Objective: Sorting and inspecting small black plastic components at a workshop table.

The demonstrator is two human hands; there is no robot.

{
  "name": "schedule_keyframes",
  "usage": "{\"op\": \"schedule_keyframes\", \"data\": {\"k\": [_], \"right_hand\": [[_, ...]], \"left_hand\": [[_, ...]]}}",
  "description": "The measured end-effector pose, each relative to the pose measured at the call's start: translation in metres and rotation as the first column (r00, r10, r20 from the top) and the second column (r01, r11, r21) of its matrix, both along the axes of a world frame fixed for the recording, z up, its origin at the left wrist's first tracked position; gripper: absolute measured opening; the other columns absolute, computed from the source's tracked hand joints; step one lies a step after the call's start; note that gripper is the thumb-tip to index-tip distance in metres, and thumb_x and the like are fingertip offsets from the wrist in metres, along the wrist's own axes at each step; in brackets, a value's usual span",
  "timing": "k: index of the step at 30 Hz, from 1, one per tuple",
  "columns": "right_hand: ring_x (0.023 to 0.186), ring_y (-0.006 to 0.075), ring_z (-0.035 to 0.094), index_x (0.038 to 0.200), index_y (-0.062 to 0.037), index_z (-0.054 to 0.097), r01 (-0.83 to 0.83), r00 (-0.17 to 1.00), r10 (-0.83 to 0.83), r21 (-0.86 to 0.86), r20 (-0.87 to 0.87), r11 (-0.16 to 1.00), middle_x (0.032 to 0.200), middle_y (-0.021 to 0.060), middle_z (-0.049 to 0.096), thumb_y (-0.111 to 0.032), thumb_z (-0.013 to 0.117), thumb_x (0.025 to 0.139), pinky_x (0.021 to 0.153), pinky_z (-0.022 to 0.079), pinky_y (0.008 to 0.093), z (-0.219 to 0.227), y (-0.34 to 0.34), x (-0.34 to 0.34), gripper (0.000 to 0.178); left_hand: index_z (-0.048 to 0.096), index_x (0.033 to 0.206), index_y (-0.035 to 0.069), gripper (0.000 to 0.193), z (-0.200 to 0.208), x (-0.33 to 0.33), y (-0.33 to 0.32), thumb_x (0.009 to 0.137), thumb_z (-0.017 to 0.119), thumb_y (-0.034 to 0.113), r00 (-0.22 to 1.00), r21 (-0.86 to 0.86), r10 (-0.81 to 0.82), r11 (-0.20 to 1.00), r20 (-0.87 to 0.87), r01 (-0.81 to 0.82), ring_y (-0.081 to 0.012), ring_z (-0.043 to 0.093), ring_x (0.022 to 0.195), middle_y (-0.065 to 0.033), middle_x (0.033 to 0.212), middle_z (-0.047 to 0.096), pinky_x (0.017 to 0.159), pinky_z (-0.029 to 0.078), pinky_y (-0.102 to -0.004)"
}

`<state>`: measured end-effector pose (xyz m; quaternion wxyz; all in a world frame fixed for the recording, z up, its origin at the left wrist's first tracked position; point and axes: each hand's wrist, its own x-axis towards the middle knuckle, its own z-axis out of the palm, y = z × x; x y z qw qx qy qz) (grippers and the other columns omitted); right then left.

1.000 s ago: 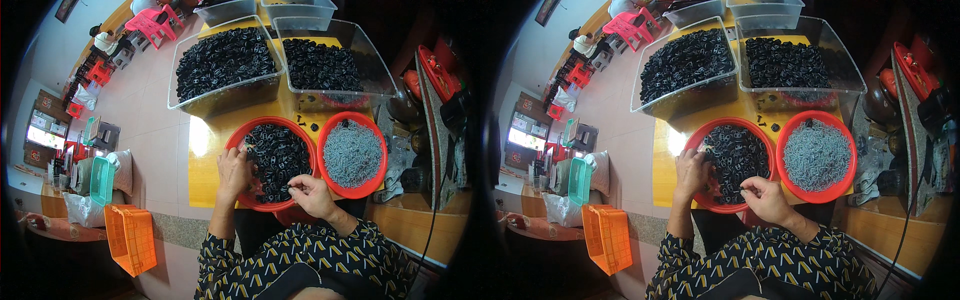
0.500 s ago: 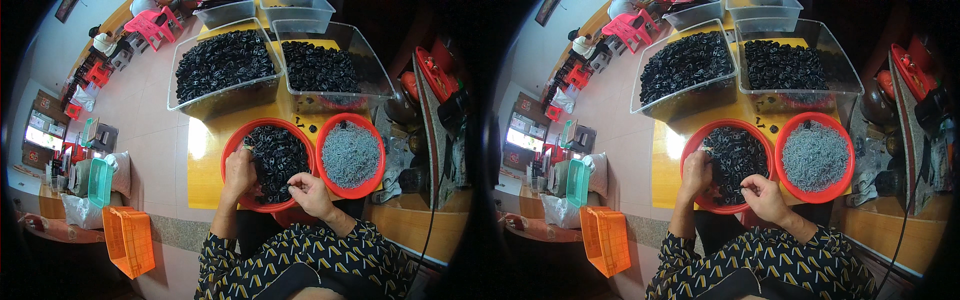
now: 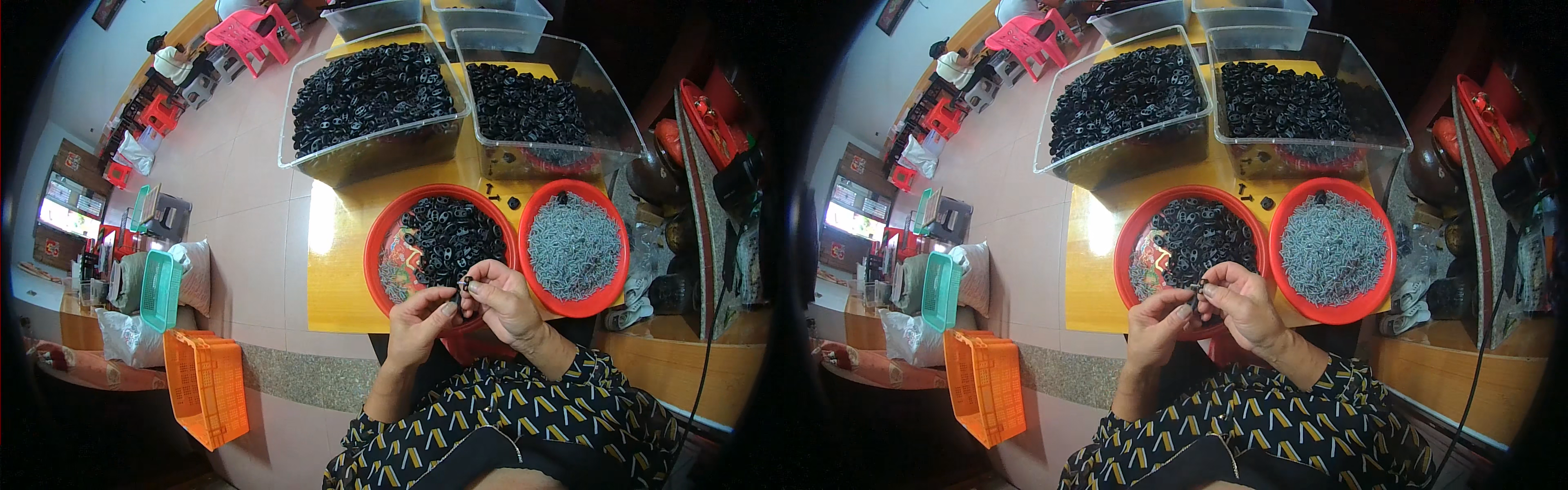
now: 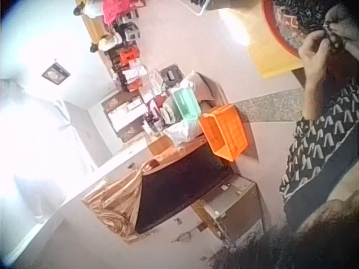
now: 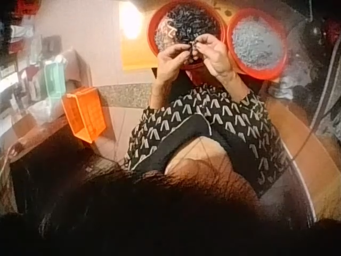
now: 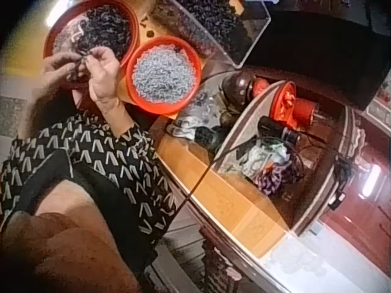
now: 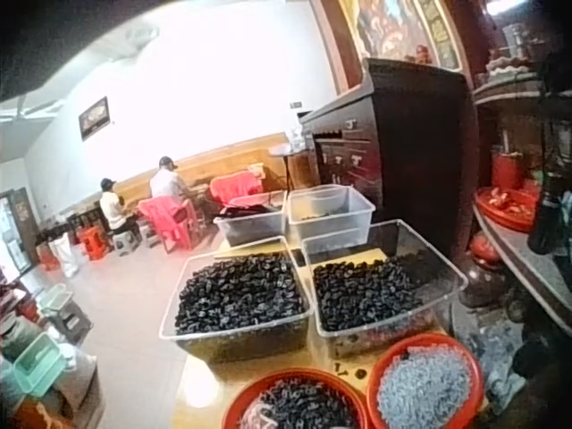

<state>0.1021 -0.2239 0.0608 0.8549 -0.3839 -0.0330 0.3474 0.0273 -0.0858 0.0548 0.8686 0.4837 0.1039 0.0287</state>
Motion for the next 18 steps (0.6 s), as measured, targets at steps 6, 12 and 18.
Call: {"op": "schedule_keyframes", "data": {"k": [6,12,18], "right_hand": [[0.068,0.0093,0.054,0.094,0.0005,0.050,0.013,0.996,-0.008,-0.056,0.093,0.998,0.078,0.0046,0.055,-0.002,0.052,0.083,0.061,0.045,0.0214,0.000,0.001,-0.005,0.012],[0.067,0.0070,0.053,0.093,0.0004,0.050,0.022,0.988,0.000,-0.146,0.154,0.989,0.078,0.0034,0.055,-0.001,0.052,0.083,0.059,0.045,0.0192,0.003,0.004,-0.008,0.010],[0.061,0.0061,0.052,0.091,0.0000,0.051,0.007,0.994,0.010,-0.159,0.107,0.987,0.076,0.0028,0.055,-0.001,0.053,0.082,0.055,0.044,0.0178,0.007,0.004,-0.005,0.010]], "left_hand": [[0.056,0.103,-0.005,0.026,-0.009,-0.008,0.003,0.079,0.060,0.000,0.998,0.373,-0.037,0.928,0.048,0.016,-0.0124,0.059,0.079,-0.0095,0.090,0.062,0.072,0.048,-0.0232],[0.056,0.101,-0.006,0.024,0.006,-0.005,-0.002,0.078,0.059,-0.002,0.999,0.382,-0.047,0.923,-0.008,0.046,-0.0120,0.059,0.081,-0.0102,0.089,0.062,0.074,0.047,-0.0232],[0.055,0.100,-0.003,0.023,-0.014,-0.005,0.003,0.077,0.055,-0.005,0.997,-0.235,0.024,0.971,-0.077,-0.042,-0.0179,0.060,0.075,-0.0120,0.087,0.061,0.062,0.047,-0.0237]]}}
